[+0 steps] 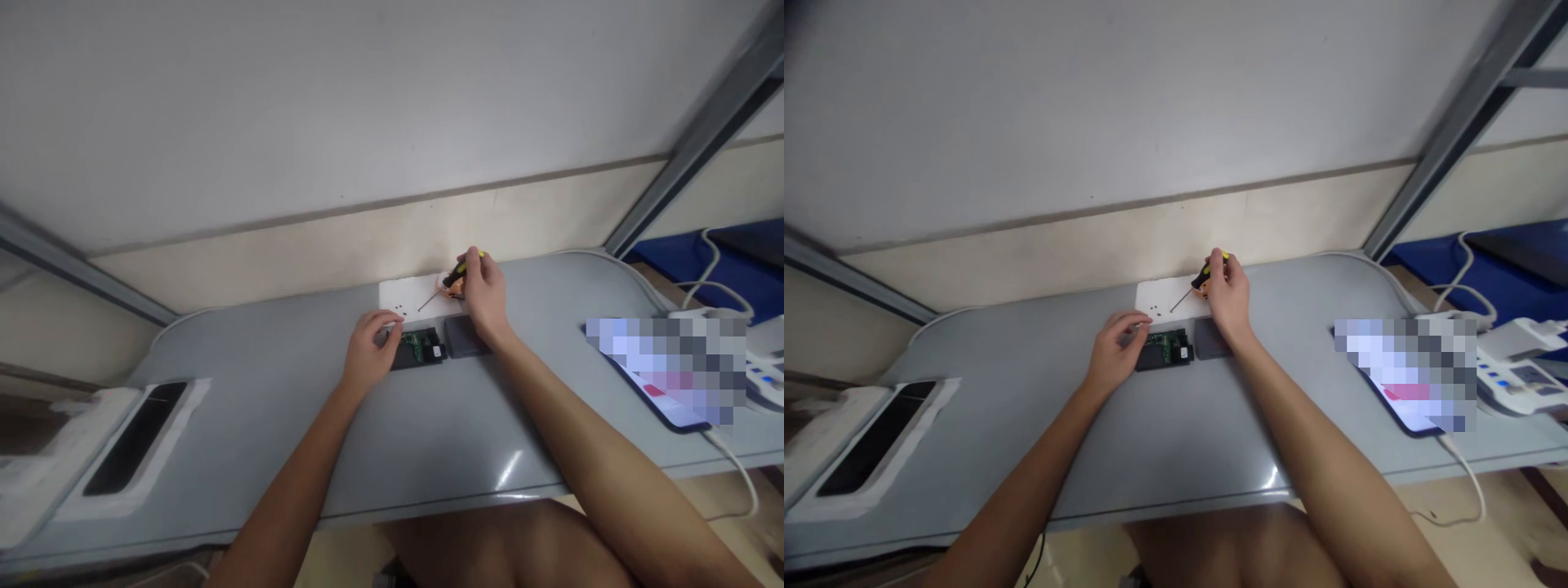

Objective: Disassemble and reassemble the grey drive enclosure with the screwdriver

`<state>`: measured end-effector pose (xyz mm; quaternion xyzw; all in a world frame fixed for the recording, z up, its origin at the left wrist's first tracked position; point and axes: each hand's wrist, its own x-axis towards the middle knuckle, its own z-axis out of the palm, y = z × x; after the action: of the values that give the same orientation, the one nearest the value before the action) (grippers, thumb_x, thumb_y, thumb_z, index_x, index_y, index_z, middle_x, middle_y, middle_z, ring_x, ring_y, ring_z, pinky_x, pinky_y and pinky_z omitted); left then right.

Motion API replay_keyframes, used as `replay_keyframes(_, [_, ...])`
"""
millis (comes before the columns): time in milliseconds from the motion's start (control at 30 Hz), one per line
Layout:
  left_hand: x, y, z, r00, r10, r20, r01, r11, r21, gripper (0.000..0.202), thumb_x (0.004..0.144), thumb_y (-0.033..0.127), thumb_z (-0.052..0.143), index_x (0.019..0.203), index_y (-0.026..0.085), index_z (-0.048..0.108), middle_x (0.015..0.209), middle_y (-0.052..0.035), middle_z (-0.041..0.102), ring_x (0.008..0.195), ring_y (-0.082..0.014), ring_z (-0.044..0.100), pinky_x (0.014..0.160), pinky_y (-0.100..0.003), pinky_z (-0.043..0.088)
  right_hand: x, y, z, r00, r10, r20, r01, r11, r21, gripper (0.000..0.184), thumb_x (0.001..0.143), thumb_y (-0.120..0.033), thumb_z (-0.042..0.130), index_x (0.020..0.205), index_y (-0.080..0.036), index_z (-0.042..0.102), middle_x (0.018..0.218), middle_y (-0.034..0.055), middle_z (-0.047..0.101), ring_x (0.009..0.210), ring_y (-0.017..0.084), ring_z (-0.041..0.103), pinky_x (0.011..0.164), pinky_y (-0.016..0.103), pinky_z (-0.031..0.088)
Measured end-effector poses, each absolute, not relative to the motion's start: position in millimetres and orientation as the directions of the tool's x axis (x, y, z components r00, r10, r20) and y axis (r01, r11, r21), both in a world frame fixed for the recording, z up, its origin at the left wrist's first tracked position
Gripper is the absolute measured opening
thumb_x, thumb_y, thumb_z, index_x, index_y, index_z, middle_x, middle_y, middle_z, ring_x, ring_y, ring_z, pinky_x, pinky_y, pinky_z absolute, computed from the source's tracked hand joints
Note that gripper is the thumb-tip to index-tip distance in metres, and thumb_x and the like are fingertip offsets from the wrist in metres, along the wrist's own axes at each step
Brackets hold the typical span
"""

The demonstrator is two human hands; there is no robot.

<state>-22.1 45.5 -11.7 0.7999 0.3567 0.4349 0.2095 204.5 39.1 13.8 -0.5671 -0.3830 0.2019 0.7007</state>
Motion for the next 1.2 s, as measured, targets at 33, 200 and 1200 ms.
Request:
replay_keyframes(33, [-22, 46, -13, 0.358, 0.759, 0.544, 0.401, -0.651, 0.644, 0.013, 0.097, 0.026, 0.064, 0.102, 0.023, 0.076, 0.109, -0.0070, 0.075, 0.106, -0.0210, 0.069, 0.098, -0.041, 0.056, 202, 38, 15, 0.612, 0.738, 0.284, 0.109, 0.277, -0.955, 0.061, 0.094, -0.078, 0.044, 0.092, -0.021, 0.066, 0.073, 0.0024, 0.062, 0.068, 0.016, 0.058, 0.062, 0.028, 0.045])
replay_keyframes(200, [-23, 49, -17, 0.330, 0.767, 0.550, 0.441, -0.640, 0.629, 0.014, 0.092, 0.022, 0.071, 0.105, 0.024, 0.077, 0.110, -0.0068, 0.075, 0.105, -0.0212, 0.068, 0.095, -0.040, 0.056, 190, 32, 25, 0.551, 0.822, 0.148, -0.097, 0.239, -0.966, 0.060, 0.090, -0.079, 0.053, 0.091, -0.021, 0.068, 0.059, -0.0027, 0.049, 0.051, 0.011, 0.046, 0.049, 0.026, 0.037])
replay_keyframes(1200, [-22, 48, -17, 0.399, 0.750, 0.527, 0.431, -0.661, 0.615, 0.017, 0.099, 0.025, 0.063, 0.108, 0.025, 0.077, 0.107, -0.0054, 0.075, 0.105, -0.0213, 0.066, 0.098, -0.041, 0.052, 183, 21, 33, 0.428, 0.825, 0.369, 0.134, 0.346, -0.929, 0.052, 0.098, -0.070, 0.048, 0.091, -0.023, 0.067, 0.066, -0.0020, 0.050, 0.060, 0.013, 0.046, 0.059, 0.029, 0.039])
